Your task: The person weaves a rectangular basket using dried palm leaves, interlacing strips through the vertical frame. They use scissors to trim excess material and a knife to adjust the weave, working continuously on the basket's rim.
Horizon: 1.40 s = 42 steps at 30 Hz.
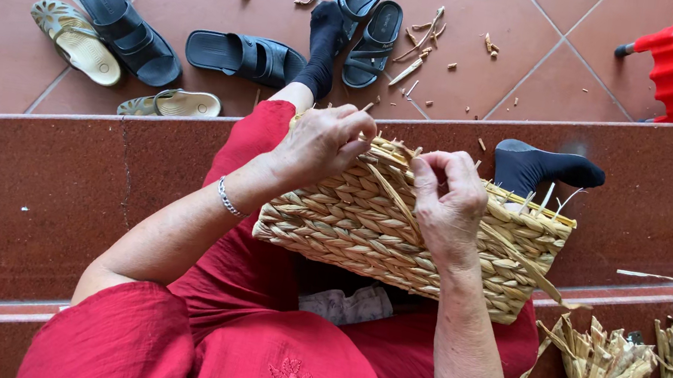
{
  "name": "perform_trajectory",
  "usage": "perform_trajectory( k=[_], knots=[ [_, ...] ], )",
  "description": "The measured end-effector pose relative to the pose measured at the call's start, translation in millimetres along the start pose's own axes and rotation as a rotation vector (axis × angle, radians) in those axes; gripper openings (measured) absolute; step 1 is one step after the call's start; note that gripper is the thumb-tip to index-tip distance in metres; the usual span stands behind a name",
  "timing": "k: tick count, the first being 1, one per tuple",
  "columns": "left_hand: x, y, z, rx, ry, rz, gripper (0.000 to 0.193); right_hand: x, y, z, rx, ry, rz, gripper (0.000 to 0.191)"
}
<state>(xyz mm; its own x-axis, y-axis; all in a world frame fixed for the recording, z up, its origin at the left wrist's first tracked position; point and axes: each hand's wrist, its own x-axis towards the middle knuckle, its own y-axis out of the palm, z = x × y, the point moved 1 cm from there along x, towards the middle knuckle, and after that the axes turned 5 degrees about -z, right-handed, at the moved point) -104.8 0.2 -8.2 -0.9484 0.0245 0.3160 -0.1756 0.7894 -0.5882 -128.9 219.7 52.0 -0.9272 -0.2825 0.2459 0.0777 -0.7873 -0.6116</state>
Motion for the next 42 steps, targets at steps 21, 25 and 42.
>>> perform_trajectory(
  k=[21,25,42],
  knots=[
    [-2,13,-6,-0.013,0.051,-0.021,0.033,-10,18,2,-0.369,-0.418,-0.145,0.02],
    [13,20,-9,0.154,0.089,0.092,0.032,-25,1,5,-0.382,-0.388,-0.018,0.03],
    [26,16,14,-0.307,0.178,0.424,0.044,-20,-11,14,-0.351,-0.369,0.0,0.017]
  ],
)
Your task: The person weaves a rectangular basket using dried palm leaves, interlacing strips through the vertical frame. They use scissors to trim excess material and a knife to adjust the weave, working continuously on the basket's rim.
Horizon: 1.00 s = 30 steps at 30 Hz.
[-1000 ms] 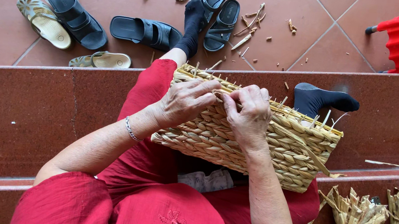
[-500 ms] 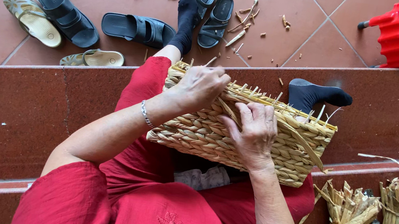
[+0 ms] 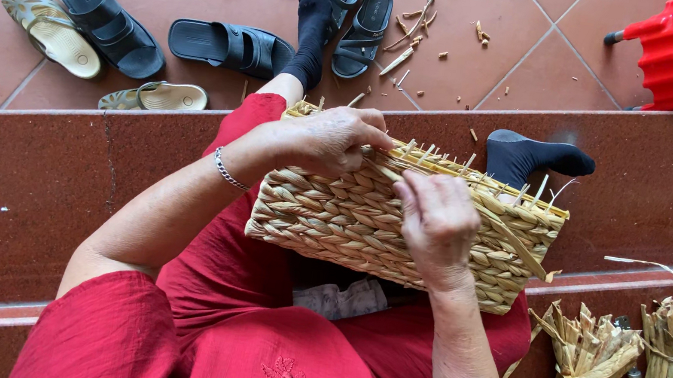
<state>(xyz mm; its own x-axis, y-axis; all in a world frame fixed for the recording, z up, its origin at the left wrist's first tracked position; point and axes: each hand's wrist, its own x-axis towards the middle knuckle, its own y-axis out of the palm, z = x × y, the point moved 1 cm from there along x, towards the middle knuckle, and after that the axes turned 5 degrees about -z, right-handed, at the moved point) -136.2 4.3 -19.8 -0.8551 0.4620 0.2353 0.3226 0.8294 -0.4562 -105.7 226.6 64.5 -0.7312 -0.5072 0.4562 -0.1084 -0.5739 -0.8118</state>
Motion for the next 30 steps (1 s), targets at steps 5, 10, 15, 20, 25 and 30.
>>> perform_trajectory(
  k=[5,10,15,20,25,30],
  knots=[
    [3,-11,-16,0.017,-0.085,0.061,0.045,20,2,-9,0.07,0.043,-0.058,0.014],
    [5,-2,-24,0.14,-0.193,0.004,0.025,25,11,-21,0.117,0.242,0.034,0.013],
    [-2,18,-25,0.224,-0.174,-0.246,0.016,13,19,-31,0.066,0.443,0.154,0.023],
    [-20,23,-25,0.341,0.101,-0.335,0.019,4,28,-46,-0.081,0.4,0.142,0.032],
    [-35,24,-21,0.4,0.207,-0.34,0.024,-8,29,-49,-0.076,0.46,0.143,0.036],
    [-17,23,-7,0.287,-0.063,-0.33,0.011,-8,26,-34,-0.072,0.403,0.106,0.033]
  ],
)
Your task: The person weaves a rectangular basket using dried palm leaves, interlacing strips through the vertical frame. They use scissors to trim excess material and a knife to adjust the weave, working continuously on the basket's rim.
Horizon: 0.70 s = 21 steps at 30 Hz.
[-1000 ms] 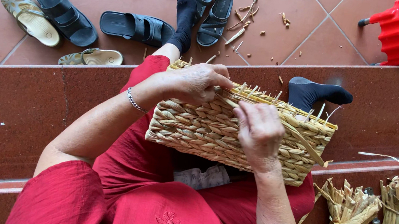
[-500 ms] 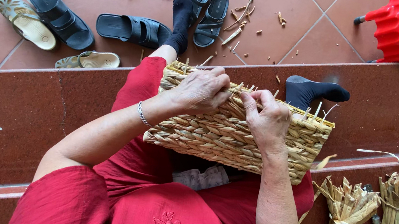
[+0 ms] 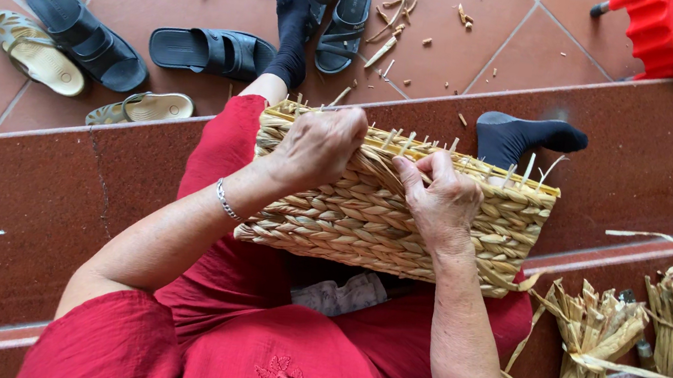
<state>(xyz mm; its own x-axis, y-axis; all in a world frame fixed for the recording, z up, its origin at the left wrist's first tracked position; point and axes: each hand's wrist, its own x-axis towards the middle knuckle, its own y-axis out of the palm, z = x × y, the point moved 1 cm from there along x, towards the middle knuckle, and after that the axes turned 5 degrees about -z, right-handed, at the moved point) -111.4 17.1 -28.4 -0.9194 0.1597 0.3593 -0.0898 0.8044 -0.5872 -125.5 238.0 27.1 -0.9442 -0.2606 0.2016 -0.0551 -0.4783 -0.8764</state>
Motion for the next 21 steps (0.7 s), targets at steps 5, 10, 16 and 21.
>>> perform_trajectory(
  k=[5,10,16,21],
  knots=[
    [6,-18,-5,-0.024,-0.058,0.007,0.021,-25,-23,1,0.108,0.066,-0.126,0.025],
    [4,-48,4,0.244,-0.075,0.22,0.004,-93,-52,-40,0.028,0.035,-0.448,0.016],
    [2,-58,24,0.318,-0.167,0.283,0.008,-190,-95,-150,-0.011,0.712,-0.702,0.012],
    [-2,-68,28,0.285,-0.219,0.255,0.012,-242,-128,-219,-0.452,0.697,-0.451,0.089]
  ],
)
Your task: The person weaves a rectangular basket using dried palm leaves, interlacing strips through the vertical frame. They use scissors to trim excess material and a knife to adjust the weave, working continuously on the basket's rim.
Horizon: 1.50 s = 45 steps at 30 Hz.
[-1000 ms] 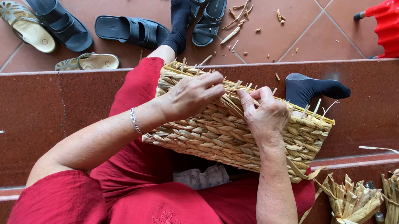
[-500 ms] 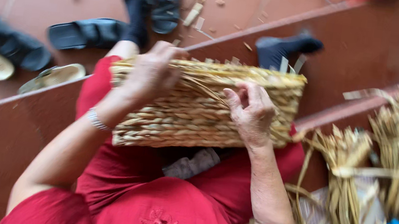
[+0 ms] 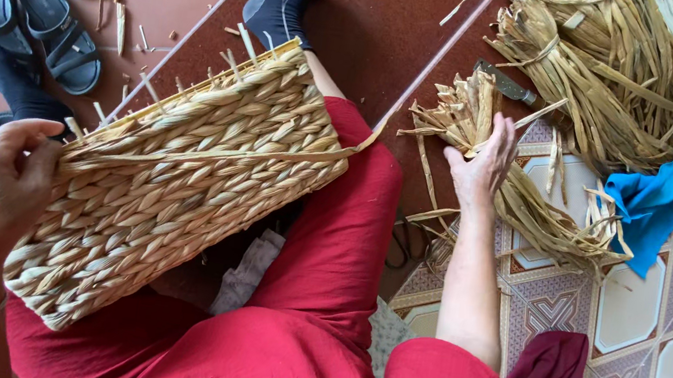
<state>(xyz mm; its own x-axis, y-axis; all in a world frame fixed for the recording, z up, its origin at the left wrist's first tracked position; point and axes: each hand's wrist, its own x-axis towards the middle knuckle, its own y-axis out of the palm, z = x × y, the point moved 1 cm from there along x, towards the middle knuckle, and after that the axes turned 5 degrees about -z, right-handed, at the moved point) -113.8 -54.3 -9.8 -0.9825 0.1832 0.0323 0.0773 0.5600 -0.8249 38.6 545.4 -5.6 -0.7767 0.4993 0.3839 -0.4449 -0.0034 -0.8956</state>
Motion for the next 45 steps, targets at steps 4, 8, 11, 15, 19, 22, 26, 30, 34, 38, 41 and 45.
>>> perform_trajectory(
  k=[4,8,11,15,19,22,26,30,34,38,41,45],
  knots=[
    [-3,-13,-16,-0.123,-0.011,-0.082,0.027,9,10,-30,-0.122,0.033,0.11,0.126],
    [-10,-25,-50,-0.213,0.022,-0.237,0.037,11,18,-43,-0.208,0.233,0.244,0.068],
    [-11,-21,-83,-0.219,0.202,-0.276,0.021,3,15,-48,-0.164,0.037,0.034,0.06],
    [-13,9,-146,-0.213,0.43,-0.164,0.013,-16,6,-36,-0.115,-0.141,-0.191,0.057],
    [-14,71,-230,-0.575,0.521,0.141,0.019,-31,3,-8,-0.138,-0.185,-0.284,0.047],
    [-6,117,-290,-0.743,0.565,0.239,0.019,-40,5,19,-0.15,-0.229,-0.357,0.044],
    [14,160,-337,-0.671,0.371,0.272,0.033,-49,3,46,-0.176,-0.302,-0.434,0.043],
    [23,183,-338,-0.507,0.281,0.227,0.035,-51,3,56,-0.165,-0.281,-0.426,0.045],
    [33,181,-306,-0.745,0.281,0.117,0.02,-43,4,43,-0.163,-0.244,-0.383,0.055],
    [79,141,-246,-1.108,-0.092,0.085,0.019,-39,5,10,-0.206,-0.193,-0.277,0.063],
    [97,76,-185,-1.042,0.048,-0.2,0.02,-37,5,-22,-0.307,-0.176,-0.203,0.043],
    [76,-3,-124,-1.308,-0.014,-0.308,0.014,-32,-7,-70,-0.435,0.103,0.108,0.068]
  ],
)
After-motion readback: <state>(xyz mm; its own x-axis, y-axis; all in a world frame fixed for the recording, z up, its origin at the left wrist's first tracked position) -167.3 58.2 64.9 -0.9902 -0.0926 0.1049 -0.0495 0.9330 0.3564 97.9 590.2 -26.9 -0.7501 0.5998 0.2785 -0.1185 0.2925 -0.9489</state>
